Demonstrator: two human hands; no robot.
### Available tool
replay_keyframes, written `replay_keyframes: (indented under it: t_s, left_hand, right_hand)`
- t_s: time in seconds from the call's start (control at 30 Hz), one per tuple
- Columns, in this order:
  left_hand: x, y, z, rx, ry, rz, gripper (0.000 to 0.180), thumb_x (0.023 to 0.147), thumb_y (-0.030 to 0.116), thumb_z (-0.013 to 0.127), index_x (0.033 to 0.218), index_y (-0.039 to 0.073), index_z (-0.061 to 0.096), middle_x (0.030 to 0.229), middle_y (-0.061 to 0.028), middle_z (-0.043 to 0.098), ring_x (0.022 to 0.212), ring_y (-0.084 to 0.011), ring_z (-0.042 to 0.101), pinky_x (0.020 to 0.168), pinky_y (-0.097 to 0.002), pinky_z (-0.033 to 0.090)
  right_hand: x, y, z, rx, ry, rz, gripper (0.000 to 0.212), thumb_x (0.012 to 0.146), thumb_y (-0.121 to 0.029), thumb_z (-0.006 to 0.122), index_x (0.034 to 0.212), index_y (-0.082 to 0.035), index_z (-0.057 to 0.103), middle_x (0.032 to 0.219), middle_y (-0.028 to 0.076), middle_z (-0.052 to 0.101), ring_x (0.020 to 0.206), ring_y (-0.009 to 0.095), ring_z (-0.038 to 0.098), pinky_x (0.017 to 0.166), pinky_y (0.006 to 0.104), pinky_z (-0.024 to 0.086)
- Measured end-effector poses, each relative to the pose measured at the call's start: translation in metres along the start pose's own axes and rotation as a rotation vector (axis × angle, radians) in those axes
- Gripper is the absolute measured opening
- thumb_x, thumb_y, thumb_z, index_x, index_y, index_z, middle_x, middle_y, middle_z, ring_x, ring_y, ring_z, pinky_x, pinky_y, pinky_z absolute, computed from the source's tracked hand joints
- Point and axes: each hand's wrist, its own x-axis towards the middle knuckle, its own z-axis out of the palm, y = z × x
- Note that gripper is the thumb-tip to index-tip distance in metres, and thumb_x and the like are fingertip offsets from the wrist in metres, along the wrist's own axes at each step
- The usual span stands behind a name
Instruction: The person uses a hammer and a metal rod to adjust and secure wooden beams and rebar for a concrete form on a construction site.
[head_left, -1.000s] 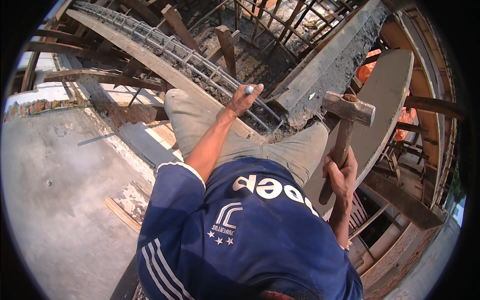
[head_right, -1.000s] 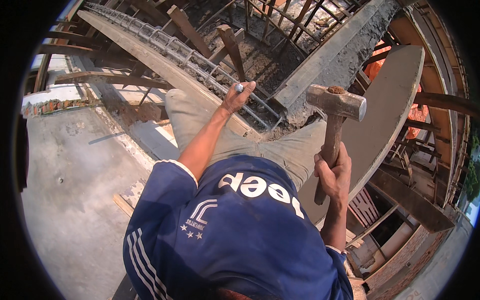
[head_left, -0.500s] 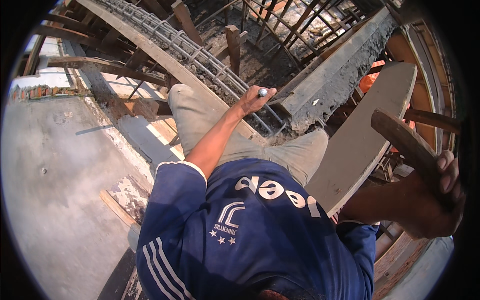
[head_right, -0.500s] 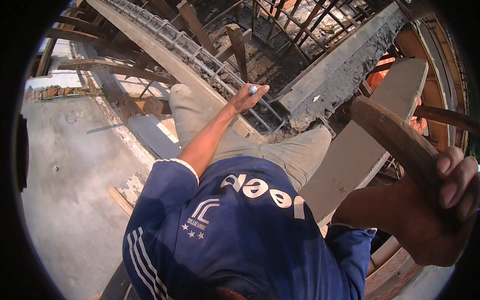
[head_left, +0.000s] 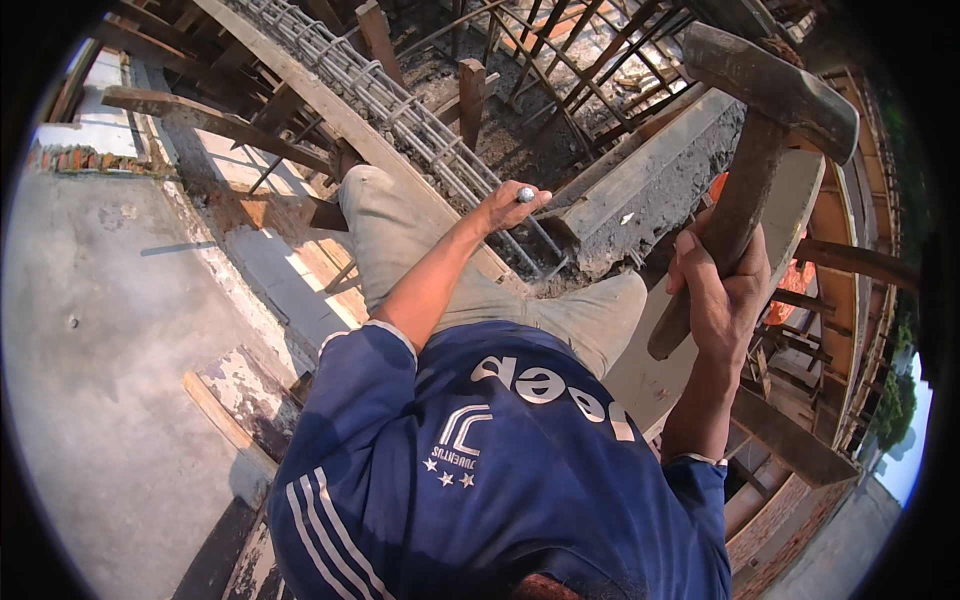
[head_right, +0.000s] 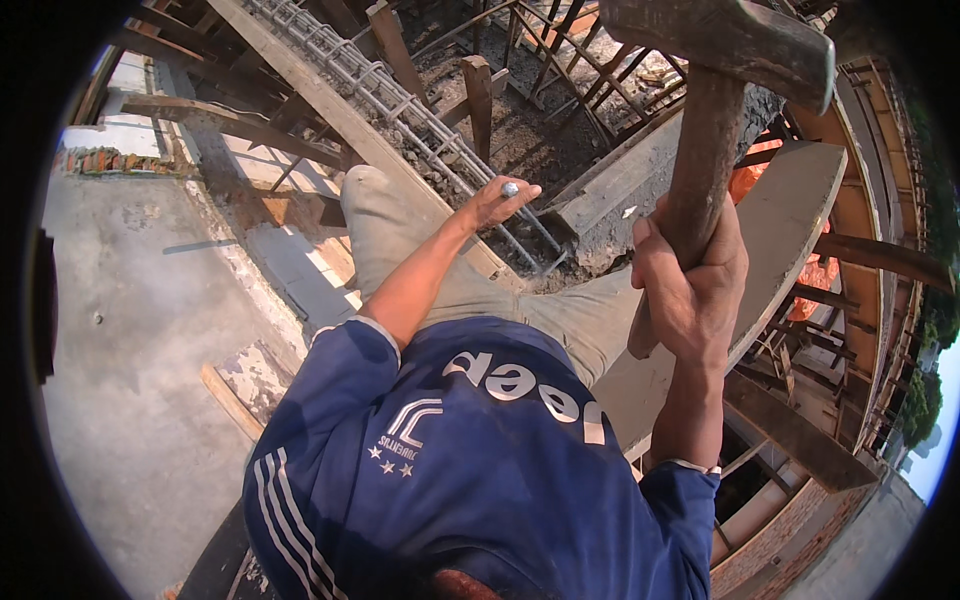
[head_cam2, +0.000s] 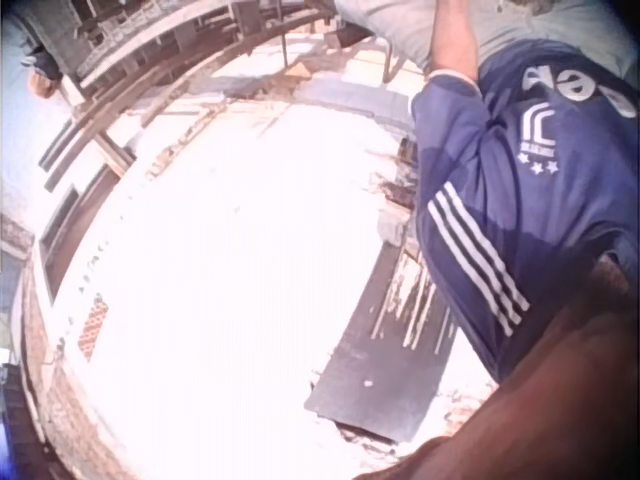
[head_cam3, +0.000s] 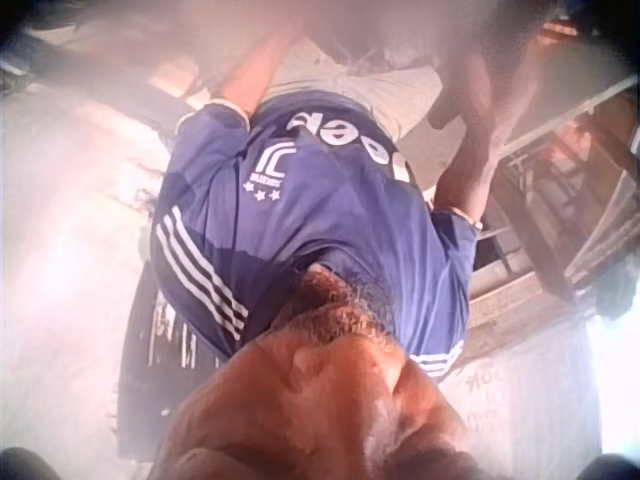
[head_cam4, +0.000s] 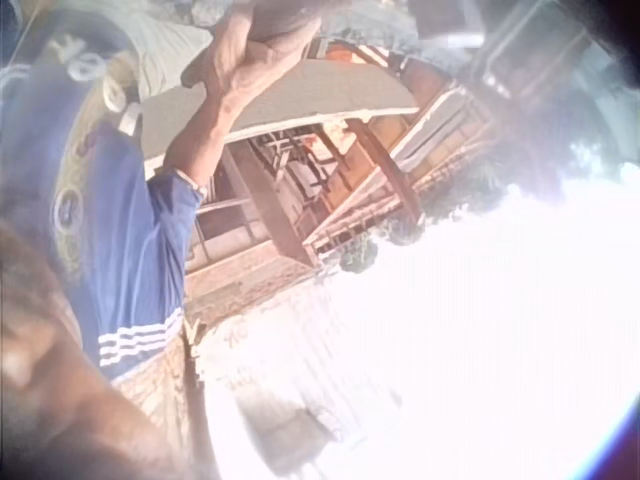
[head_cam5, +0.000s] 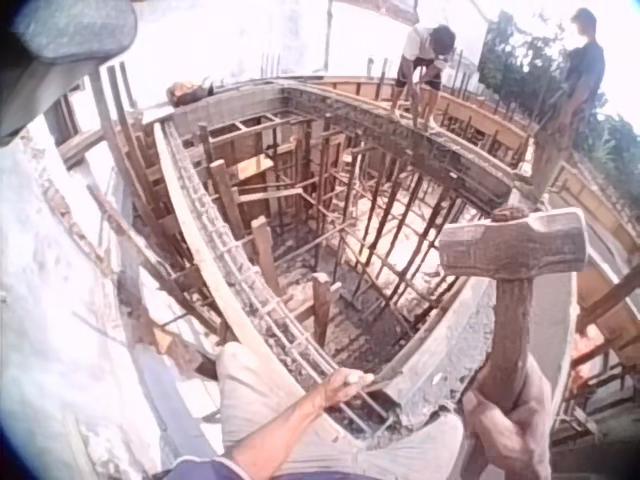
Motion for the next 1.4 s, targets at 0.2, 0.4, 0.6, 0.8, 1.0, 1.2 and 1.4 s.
replay_keyframes:
  t_s: [0.2, 0.4, 0.6, 0.8, 1.0, 1.2, 1.4]
  left_hand:
    - [-0.008, 0.003, -0.003, 0.047, 0.024, -0.025, 0.056, 0.100, 0.047, 0.055, 0.066, 0.004, 0.043, 0.063, 0.0004, 0.035, 0.065, -0.0130, 0.033, 0.060, -0.0363, 0.034]
    - [-0.036, -0.029, 0.006, 0.024, -0.045, 0.089, 0.026, 0.092, 0.026, 0.071, 0.084, 0.002, 0.062, 0.080, -0.0067, 0.061, 0.080, -0.0140, 0.055, 0.074, -0.0346, 0.047]
    - [-0.068, 0.009, -0.007, 0.116, -0.137, 0.054, 0.035, 0.085, 0.034, 0.078, 0.096, 0.005, 0.062, 0.098, -0.0052, 0.066, 0.094, -0.0199, 0.061, 0.083, -0.0342, 0.048]
    - [-0.059, 0.053, -0.006, -0.335, -0.027, 0.149, 0.041, 0.089, 0.044, 0.073, 0.091, 0.005, 0.060, 0.085, -0.0046, 0.061, 0.080, -0.0100, 0.055, 0.074, -0.0283, 0.046]
    - [-0.011, 0.066, 0.065, 0.119, -0.135, 0.094, 0.053, 0.091, 0.042, 0.071, 0.063, 0.001, 0.051, 0.055, -0.0056, 0.043, 0.055, -0.0137, 0.038, 0.050, -0.0351, 0.035]
    - [-0.006, 0.072, 0.103, 0.173, -0.258, 0.089, 0.053, 0.087, 0.041, 0.074, 0.062, 0.000, 0.053, 0.052, -0.0109, 0.044, 0.048, -0.0160, 0.039, 0.048, -0.0376, 0.034]
    - [-0.010, 0.072, 0.117, 0.298, -0.353, 0.234, 0.055, 0.087, 0.046, 0.071, 0.060, 0.001, 0.054, 0.054, -0.0182, 0.049, 0.051, -0.0390, 0.043, 0.050, -0.0442, 0.037]
  right_hand:
    - [0.000, 0.042, 0.017, -0.131, 0.025, -0.250, 0.018, 0.087, 0.000, 0.064, 0.099, -0.001, 0.050, 0.075, 0.007, 0.060, 0.061, 0.009, 0.057, 0.054, 0.0283, 0.046]
    - [-0.035, 0.171, 0.037, -0.514, -0.469, 0.153, 0.024, 0.079, -0.013, 0.063, 0.092, 0.004, 0.049, 0.069, 0.027, 0.056, 0.060, 0.044, 0.057, 0.061, 0.0479, 0.047]
    - [-0.092, 0.221, -0.015, -0.273, -0.295, 0.679, 0.023, 0.081, -0.013, 0.061, 0.097, 0.001, 0.054, 0.066, 0.011, 0.057, 0.053, 0.020, 0.059, 0.049, 0.0363, 0.048]
    - [-0.115, 0.275, -0.042, 0.123, -0.122, 1.034, 0.018, 0.083, -0.011, 0.061, 0.095, 0.000, 0.053, 0.068, 0.005, 0.057, 0.049, 0.015, 0.055, 0.044, 0.0321, 0.048]
    - [-0.106, 0.285, -0.048, 0.264, -0.152, 1.100, 0.014, 0.083, -0.013, 0.062, 0.086, -0.002, 0.053, 0.066, 0.004, 0.055, 0.047, 0.013, 0.053, 0.040, 0.0305, 0.047]
    - [-0.104, 0.290, -0.050, 0.358, -0.147, 1.097, 0.014, 0.084, -0.012, 0.063, 0.087, -0.003, 0.054, 0.065, 0.004, 0.055, 0.046, 0.014, 0.052, 0.040, 0.0310, 0.046]
    - [-0.100, 0.287, -0.053, 0.385, -0.176, 1.106, 0.016, 0.085, -0.013, 0.063, 0.090, -0.003, 0.052, 0.065, 0.003, 0.054, 0.045, 0.013, 0.051, 0.039, 0.0307, 0.046]
